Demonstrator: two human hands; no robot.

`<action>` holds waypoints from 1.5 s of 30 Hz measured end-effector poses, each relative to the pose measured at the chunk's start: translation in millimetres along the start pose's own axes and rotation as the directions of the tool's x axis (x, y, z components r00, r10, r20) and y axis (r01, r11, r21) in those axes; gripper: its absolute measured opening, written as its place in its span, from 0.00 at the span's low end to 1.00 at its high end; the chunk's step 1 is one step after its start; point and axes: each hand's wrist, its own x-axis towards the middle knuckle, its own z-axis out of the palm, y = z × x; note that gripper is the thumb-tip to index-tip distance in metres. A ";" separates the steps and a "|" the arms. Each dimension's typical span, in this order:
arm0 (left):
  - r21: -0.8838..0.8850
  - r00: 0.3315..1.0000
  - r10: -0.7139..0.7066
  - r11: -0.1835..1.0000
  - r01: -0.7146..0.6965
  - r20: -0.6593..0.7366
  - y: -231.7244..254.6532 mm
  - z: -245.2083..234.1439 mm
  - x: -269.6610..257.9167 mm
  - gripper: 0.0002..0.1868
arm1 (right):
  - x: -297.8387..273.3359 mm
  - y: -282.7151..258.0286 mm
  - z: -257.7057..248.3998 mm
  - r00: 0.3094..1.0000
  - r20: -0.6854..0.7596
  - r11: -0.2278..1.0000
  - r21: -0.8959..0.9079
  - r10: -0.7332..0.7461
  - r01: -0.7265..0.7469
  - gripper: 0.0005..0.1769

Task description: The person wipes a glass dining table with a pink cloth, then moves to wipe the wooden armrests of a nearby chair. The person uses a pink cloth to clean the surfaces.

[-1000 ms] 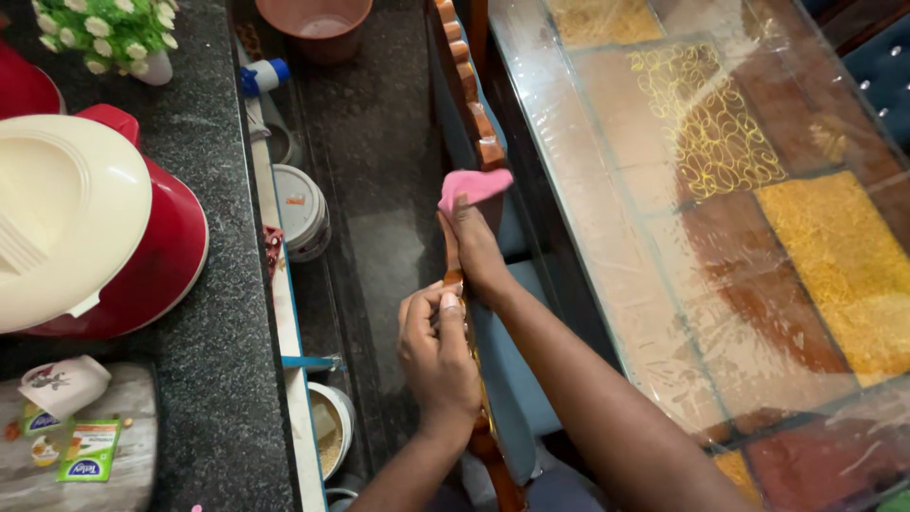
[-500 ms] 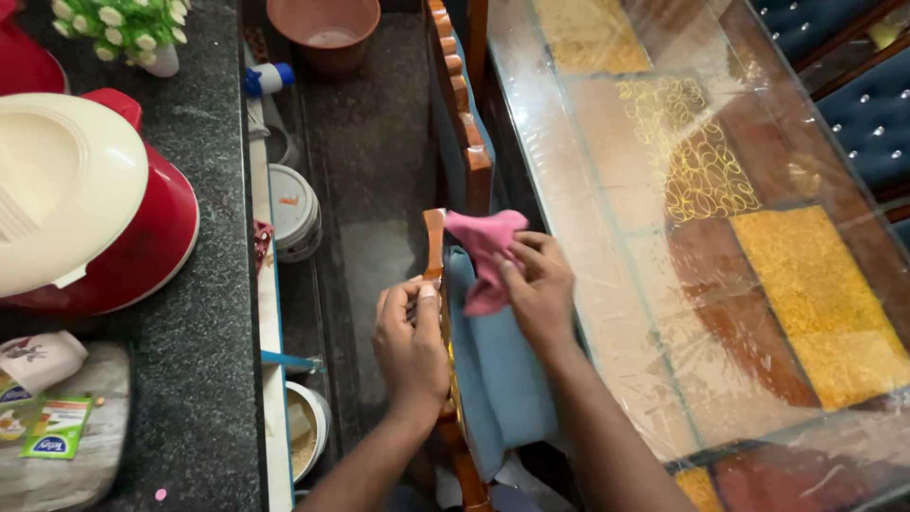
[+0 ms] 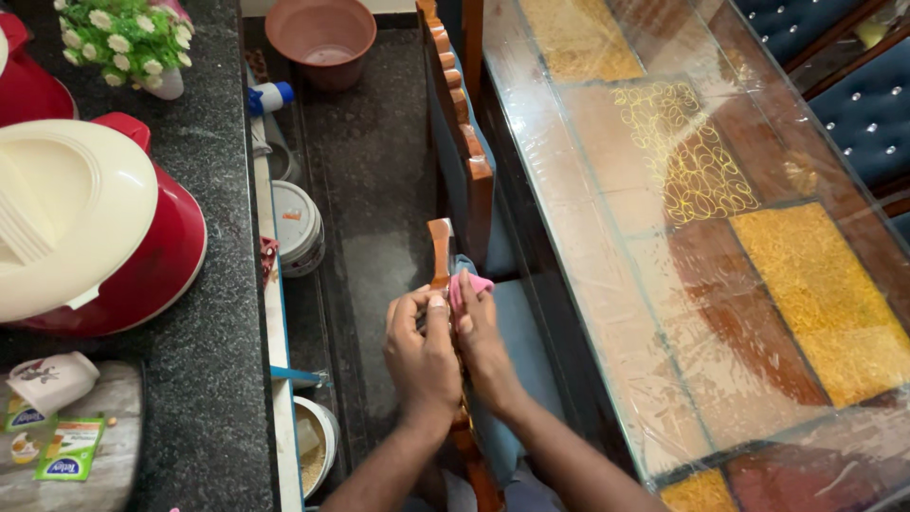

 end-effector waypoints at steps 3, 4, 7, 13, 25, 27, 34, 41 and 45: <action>0.005 0.999 0.036 0.999 -0.036 -0.013 0.2 0.2 -0.1 0.12 | 11.2 20.7 5.5 0.903 0.011 0.798 0.462 0.430 -0.386 0.43; -0.016 1.000 0.007 1.000 -0.007 -0.010 -0.3 -0.5 -1.3 0.12 | 20.7 28.9 4.9 0.765 0.138 0.489 0.695 0.630 -0.528 0.46; -0.040 1.000 0.004 0.999 -0.004 -0.004 0.0 1.3 -1.1 0.11 | 52.3 46.8 -6.2 0.976 0.160 0.866 0.456 0.149 -0.207 0.43; -0.074 1.000 -0.025 0.997 0.026 0.004 2.3 2.0 -0.6 0.10 | 111.3 51.9 -9.5 0.992 -0.007 0.992 -0.009 0.129 -0.129 0.43; -0.001 1.000 -0.013 1.000 0.013 -0.023 9.3 -0.5 -1.3 0.09 | 104.5 39.7 -9.8 0.993 -0.096 0.936 -0.337 0.074 -0.103 0.42; -0.017 1.000 -0.010 1.000 0.010 -0.022 6.7 0.9 -1.3 0.08 | 105.7 42.5 -10.9 0.993 -0.107 0.917 -0.389 0.054 -0.091 0.40; -0.061 0.996 0.054 0.996 -0.059 -0.077 -3.0 6.1 -2.1 0.07 | 105.3 56.5 -13.1 0.977 -0.176 0.939 -0.298 0.123 -0.172 0.38; -0.066 0.999 -0.015 0.998 0.013 -0.028 -3.1 6.3 -2.6 0.07 | 105.2 67.6 -16.6 0.975 -0.195 0.943 -0.292 0.104 -0.159 0.37; -0.026 0.997 0.056 0.998 -0.058 -0.046 0.0 5.6 -1.4 0.07 | 107.1 70.1 -17.5 0.975 -0.199 0.931 -0.326 0.101 -0.163 0.38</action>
